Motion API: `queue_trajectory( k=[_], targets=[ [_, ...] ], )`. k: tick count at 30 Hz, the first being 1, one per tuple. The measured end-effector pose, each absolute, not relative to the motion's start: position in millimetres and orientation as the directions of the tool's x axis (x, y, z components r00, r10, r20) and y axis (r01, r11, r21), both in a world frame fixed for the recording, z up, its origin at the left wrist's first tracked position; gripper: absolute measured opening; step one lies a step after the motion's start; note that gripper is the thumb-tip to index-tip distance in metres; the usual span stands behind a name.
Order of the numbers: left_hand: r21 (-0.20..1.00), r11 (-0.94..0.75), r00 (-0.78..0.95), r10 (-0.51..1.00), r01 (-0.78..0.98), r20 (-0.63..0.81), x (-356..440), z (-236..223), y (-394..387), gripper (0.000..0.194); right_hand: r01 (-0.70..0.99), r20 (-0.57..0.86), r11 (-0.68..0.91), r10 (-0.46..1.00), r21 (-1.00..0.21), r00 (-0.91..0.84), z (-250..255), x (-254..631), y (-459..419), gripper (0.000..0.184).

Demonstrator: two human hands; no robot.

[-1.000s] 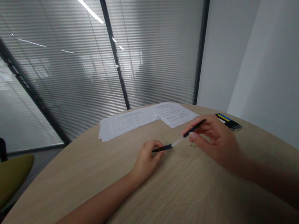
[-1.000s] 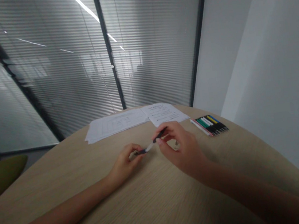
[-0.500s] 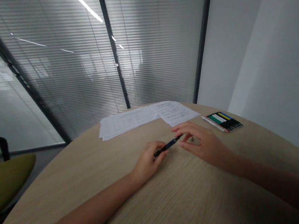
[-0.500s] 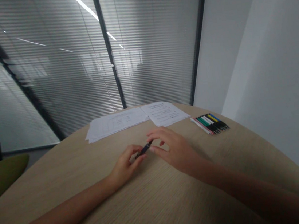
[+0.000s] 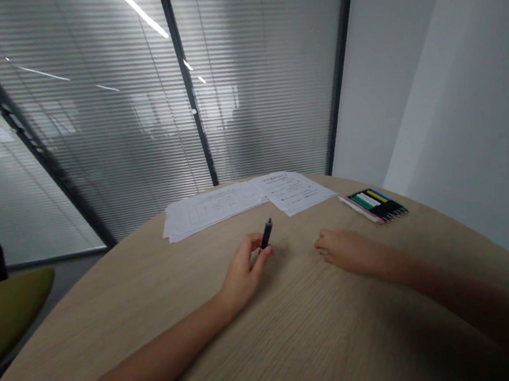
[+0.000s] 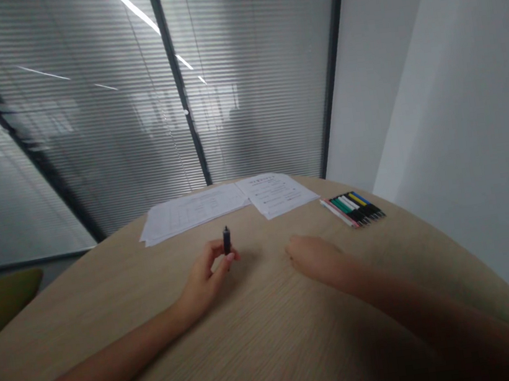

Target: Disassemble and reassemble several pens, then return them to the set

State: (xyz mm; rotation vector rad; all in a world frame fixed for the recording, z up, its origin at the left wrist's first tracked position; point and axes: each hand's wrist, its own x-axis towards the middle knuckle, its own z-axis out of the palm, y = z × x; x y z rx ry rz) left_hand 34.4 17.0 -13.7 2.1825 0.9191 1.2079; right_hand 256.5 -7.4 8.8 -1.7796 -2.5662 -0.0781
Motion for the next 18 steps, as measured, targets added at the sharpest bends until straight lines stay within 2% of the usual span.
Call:
queue_trajectory(
  k=[4,10,13,18],
  targets=[
    [0.543,-0.747,0.444,0.665,0.384,0.6,33.9,-15.0,15.2,0.009,0.959,0.109,0.268,0.954,0.094,-0.278,-3.7,245.7,-3.6,0.022],
    [0.384,-0.839,0.536,0.542,0.384,0.647,33.2,-13.3,13.7,0.008,0.947,0.129,0.317,0.942,-0.048,-0.309,2.8,240.2,-6.6,0.022],
    [0.353,-0.856,0.554,0.514,0.377,0.655,33.3,-12.4,13.3,0.007,0.905,0.252,0.393,0.903,-0.162,-0.347,16.3,239.4,-10.6,0.021],
    [0.346,-0.846,0.549,0.528,0.406,0.648,34.4,-11.5,11.9,0.007,0.717,0.509,0.528,0.815,-0.455,-0.277,52.2,240.2,-28.1,0.011]
  ],
)
